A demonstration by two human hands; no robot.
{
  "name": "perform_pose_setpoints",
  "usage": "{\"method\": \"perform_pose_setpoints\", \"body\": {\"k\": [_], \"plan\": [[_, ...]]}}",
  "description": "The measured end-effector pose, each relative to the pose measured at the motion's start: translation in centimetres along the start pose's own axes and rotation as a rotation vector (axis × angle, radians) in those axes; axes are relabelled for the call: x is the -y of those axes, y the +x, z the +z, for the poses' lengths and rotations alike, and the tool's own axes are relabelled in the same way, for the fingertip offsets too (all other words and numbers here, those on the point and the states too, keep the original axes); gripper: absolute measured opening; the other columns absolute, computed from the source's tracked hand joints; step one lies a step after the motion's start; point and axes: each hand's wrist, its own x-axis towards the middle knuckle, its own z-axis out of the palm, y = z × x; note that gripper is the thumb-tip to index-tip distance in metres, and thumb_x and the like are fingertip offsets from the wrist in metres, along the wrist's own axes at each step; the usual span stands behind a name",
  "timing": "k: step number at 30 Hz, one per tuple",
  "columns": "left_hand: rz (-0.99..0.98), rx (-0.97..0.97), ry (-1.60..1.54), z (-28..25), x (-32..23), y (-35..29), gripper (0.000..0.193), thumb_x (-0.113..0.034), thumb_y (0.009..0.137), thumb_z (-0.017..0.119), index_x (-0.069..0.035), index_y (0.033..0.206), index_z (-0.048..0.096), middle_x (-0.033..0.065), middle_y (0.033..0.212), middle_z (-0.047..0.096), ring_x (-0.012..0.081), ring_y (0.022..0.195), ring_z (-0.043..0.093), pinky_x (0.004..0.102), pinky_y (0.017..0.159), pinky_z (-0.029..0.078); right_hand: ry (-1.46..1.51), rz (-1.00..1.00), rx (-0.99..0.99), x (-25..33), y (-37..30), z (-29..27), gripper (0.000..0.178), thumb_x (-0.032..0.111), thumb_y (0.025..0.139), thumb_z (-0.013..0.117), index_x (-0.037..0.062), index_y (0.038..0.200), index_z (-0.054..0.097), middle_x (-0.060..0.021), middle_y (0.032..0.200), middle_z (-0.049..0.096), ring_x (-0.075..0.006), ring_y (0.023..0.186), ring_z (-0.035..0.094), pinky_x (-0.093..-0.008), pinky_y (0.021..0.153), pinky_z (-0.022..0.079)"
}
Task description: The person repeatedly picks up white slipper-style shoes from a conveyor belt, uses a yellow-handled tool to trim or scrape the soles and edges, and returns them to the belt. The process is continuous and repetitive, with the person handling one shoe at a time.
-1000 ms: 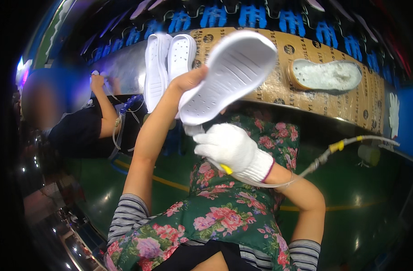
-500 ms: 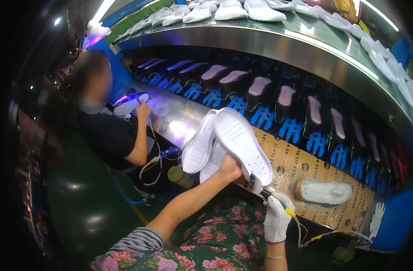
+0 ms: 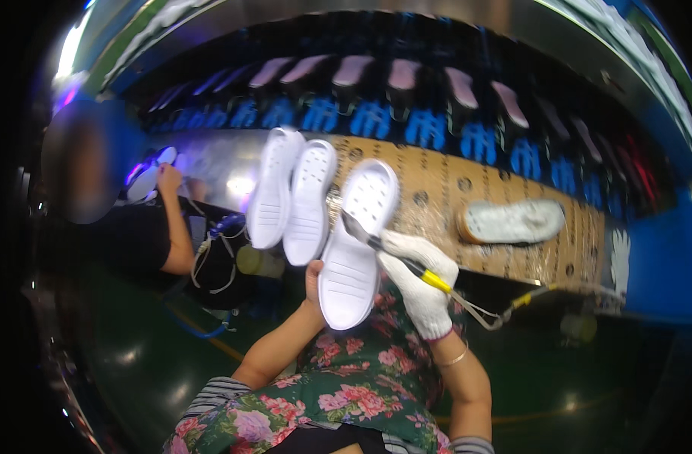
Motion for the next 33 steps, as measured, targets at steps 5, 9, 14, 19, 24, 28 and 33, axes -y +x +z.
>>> {"method": "perform_pose_setpoints", "body": {"k": [5,9,14,19,24,28,33], "plan": [[0.103,-0.084,-0.206,1.1,1.9,1.6,0.113,-0.088,0.083,0.059,-0.014,0.165,0.034,0.0192,0.158,0.050,0.0466,0.139,0.055,0.0764,0.107,0.046,-0.388,-0.536,0.105,2.8,2.3,-1.0,0.028,0.001,0.077,0.083,0.0064,0.103,0.081,-0.0144,0.108,0.080,-0.0296,0.094,0.076,-0.0384,0.083,0.060],[0.072,0.282,-0.174,0.7,3.4,2.1,0.103,-0.083,0.093,0.050,-0.020,0.170,0.023,0.0140,0.172,0.034,0.0372,0.155,0.037,0.0579,0.127,0.032,-0.577,-0.717,0.087,3.6,3.6,0.1,0.031,0.000,0.074,0.084,0.0072,0.104,0.081,-0.0140,0.109,0.080,-0.0314,0.092,0.076,-0.0395,0.082,0.060],[0.135,-0.266,0.408,-0.9,4.4,0.3,0.107,-0.082,0.085,0.064,-0.017,0.165,0.034,0.0165,0.159,0.050,0.0393,0.141,0.055,0.0600,0.117,0.046,-0.725,-0.865,0.055,2.5,3.4,1.2,0.040,0.007,0.069,0.076,0.0086,0.109,0.079,-0.0131,0.112,0.077,-0.0317,0.096,0.076,-0.0426,0.082,0.060],[0.008,-0.075,-0.029,-5.8,3.5,0.3,0.100,-0.078,0.090,0.062,-0.016,0.165,0.036,0.0153,0.162,0.049,0.0351,0.146,0.051,0.0553,0.123,0.040,-0.553,-0.732,0.197,2.2,2.0,1.9,0.034,0.008,0.072,0.076,0.0093,0.106,0.079,-0.0124,0.113,0.077,-0.0320,0.095,0.075,-0.0422,0.080,0.060],[0.193,-0.187,0.287,-2.5,2.9,0.4,0.098,-0.081,0.095,0.050,-0.016,0.166,0.034,0.0150,0.164,0.045,0.0343,0.150,0.047,0.0545,0.126,0.036,-0.532,-0.701,0.064,1.6,2.3,1.4,0.028,0.008,0.074,0.077,0.0098,0.102,0.079,-0.0113,0.112,0.078,-0.0316,0.093,0.075,-0.0417,0.078,0.060],[0.219,-0.154,0.168,-3.9,2.8,0.9,0.097,-0.083,0.096,0.044,-0.017,0.166,0.033,0.0136,0.165,0.043,0.0335,0.151,0.045,0.0544,0.127,0.034,-0.557,-0.787,0.173,0.3,1.2,2.8,0.030,0.009,0.074,0.077,0.0116,0.104,0.078,-0.0097,0.112,0.078,-0.0298,0.093,0.075,-0.0407,0.079,0.060],[0.333,0.186,-0.141,-1.4,2.0,2.9,0.099,-0.085,0.097,0.041,-0.015,0.167,0.031,0.0154,0.164,0.044,0.0339,0.148,0.048,0.0544,0.124,0.037,-0.389,-0.637,0.081,-0.5,2.0,0.8,0.031,0.009,0.075,0.079,0.0091,0.106,0.078,-0.0108,0.112,0.078,-0.0336,0.092,0.074,-0.0417,0.079,0.060]]}}
